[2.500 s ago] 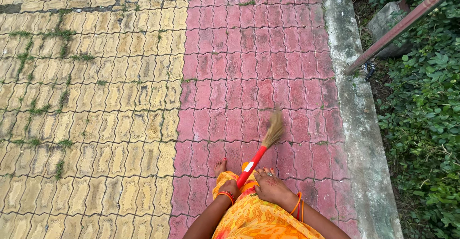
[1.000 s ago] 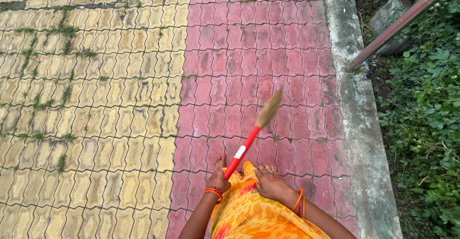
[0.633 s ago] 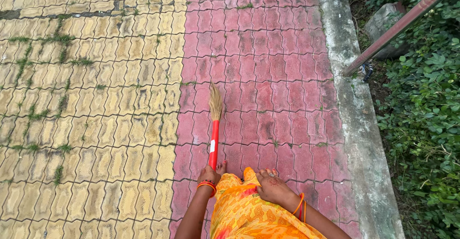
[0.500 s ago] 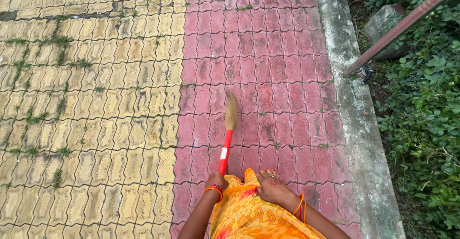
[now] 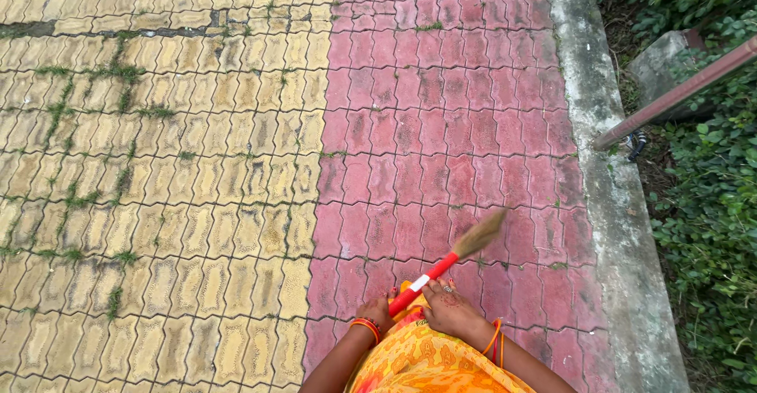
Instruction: The person sweeps the paved walkway with a broom by hand while walking along the path.
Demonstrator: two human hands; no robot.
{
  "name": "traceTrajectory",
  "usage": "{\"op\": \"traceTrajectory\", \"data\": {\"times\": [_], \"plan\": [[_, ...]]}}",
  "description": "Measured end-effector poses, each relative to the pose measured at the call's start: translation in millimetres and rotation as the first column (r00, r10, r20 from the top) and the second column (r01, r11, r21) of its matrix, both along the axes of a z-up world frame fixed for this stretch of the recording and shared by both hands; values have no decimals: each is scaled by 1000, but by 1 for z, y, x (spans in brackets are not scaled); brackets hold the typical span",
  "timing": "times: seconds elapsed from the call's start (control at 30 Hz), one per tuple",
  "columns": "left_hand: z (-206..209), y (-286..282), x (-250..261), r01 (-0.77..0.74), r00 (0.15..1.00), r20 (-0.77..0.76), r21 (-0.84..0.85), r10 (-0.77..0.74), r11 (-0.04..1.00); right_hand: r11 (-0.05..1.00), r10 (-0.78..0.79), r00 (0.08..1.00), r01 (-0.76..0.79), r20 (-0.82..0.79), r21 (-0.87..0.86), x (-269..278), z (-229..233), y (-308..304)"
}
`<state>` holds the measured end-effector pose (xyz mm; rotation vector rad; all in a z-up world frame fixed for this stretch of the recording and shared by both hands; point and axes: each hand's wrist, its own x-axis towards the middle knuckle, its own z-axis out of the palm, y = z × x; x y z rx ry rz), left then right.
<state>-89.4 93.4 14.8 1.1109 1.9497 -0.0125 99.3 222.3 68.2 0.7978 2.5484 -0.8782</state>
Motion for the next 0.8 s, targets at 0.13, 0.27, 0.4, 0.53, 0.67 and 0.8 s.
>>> {"op": "traceTrajectory", "data": {"times": [0.13,0.27,0.4,0.53,0.67,0.8], "plan": [[-2,4,-69,-91,984,-151,-4,89,996,1000,25,1000,-25,11,-6,-29,-3,1],[-3,19,-129,-202,956,-213,27,203,979,1000,0,1000,0,-4,16,-48,1,0],[-6,39,-158,-290,924,-244,47,293,956,998,-45,993,48,105,-28,-61,11,-4],[-6,53,-147,-494,860,-137,25,492,869,995,-101,992,102,80,-6,-62,3,-7],[-4,62,-119,-158,987,-41,-2,158,987,990,-132,985,136,110,-30,-62,-7,-9],[4,57,-72,138,990,52,-88,-133,987,993,-106,983,113,152,-43,-71,2,-4]]}}
